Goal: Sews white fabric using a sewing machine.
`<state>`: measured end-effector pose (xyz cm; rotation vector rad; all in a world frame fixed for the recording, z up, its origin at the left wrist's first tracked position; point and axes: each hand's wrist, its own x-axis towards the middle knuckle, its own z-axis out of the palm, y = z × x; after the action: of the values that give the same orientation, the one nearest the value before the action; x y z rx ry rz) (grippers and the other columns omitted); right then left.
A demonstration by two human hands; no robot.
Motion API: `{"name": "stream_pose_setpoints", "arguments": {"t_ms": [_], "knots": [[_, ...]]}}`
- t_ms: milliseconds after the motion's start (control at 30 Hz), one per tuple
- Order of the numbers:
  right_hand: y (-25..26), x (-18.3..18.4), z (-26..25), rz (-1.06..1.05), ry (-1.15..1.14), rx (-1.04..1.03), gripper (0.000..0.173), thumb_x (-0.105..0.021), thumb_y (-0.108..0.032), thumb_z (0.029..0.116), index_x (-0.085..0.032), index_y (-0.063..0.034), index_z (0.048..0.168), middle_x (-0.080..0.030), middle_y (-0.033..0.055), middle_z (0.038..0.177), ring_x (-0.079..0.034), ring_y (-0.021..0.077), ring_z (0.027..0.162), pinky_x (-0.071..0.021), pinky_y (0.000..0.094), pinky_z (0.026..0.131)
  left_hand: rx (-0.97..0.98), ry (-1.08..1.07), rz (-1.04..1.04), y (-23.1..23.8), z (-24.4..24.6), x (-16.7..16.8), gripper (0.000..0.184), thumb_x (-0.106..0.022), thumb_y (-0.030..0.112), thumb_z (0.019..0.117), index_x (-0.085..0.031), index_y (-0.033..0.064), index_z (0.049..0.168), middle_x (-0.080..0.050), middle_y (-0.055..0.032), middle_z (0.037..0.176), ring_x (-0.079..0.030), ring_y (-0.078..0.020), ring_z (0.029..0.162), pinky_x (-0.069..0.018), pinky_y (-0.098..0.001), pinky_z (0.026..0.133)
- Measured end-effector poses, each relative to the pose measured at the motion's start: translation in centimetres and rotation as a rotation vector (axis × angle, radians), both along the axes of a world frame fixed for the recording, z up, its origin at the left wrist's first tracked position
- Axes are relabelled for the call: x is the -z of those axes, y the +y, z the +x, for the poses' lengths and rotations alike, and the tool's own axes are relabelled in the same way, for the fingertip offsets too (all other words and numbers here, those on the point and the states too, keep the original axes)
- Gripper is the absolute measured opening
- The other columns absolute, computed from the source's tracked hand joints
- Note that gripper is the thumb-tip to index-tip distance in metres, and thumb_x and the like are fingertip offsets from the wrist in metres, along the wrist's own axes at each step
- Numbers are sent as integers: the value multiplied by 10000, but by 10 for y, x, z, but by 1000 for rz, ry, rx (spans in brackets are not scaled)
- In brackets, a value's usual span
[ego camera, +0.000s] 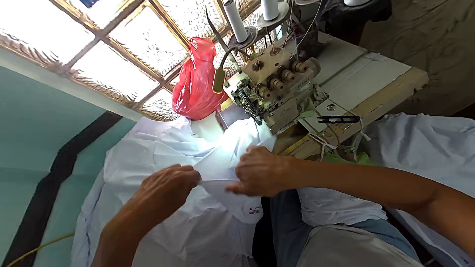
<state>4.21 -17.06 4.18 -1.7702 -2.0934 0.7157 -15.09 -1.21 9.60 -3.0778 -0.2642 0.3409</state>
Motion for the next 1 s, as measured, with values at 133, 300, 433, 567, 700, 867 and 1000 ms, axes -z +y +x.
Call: {"name": "stream_pose_setpoints", "arguments": {"t_ms": [133,300,433,567,700,867,1000], "knots": [[-33,-14,6,53,201,-246,424,-672,-318,984,-637,57,790,-606,169,743,-608,330,760,-424,517,673,293,-160,-320,-17,25,6,301,-541,337,974,-752,186,822,-688,48,1270,-593,-133,1255,-493,-365,1036],[-60,-4,2,415,304,-75,179,-687,-133,913,-709,10,808,-669,135,753,-658,266,736,-464,423,628,535,-113,-660,-32,51,12,336,-562,411,1016,-692,111,939,-685,-31,1247,-484,-128,1394,-355,-326,1187],[-52,15,12,583,442,27,230,-715,-186,874,-643,-35,716,-630,66,740,-593,153,761,-419,304,681,555,-148,-747,-25,57,14,306,-527,378,1049,-705,155,938,-672,71,995,-570,-12,1143,-384,-283,1113],[-44,60,40,721,151,390,145,-736,-139,858,-690,-31,773,-709,121,1032,-674,262,975,-532,453,868,310,-320,-131,14,35,14,305,-538,289,992,-735,142,810,-700,7,857,-680,-188,951,-474,-530,978],[-47,138,34,434,-115,685,459,-756,-199,899,-667,28,1288,-532,309,1449,-490,542,1344,-342,744,1082,146,-370,2,15,24,7,230,-631,212,937,-734,84,776,-696,-76,838,-676,-303,951,-481,-566,920],[-26,172,-54,343,134,323,430,-709,-219,926,-682,44,1265,-646,272,1330,-560,457,1316,-376,661,1117,321,-322,-473,1,52,0,315,-572,322,994,-733,132,801,-709,72,975,-620,-58,1129,-501,-279,1007],[36,150,-87,231,295,17,322,-619,-164,995,-685,79,1196,-697,275,1187,-664,425,1153,-508,607,974,380,-392,-182,-23,61,-26,344,-508,324,999,-722,181,770,-677,64,833,-628,-134,1048,-449,-403,1014]]}}
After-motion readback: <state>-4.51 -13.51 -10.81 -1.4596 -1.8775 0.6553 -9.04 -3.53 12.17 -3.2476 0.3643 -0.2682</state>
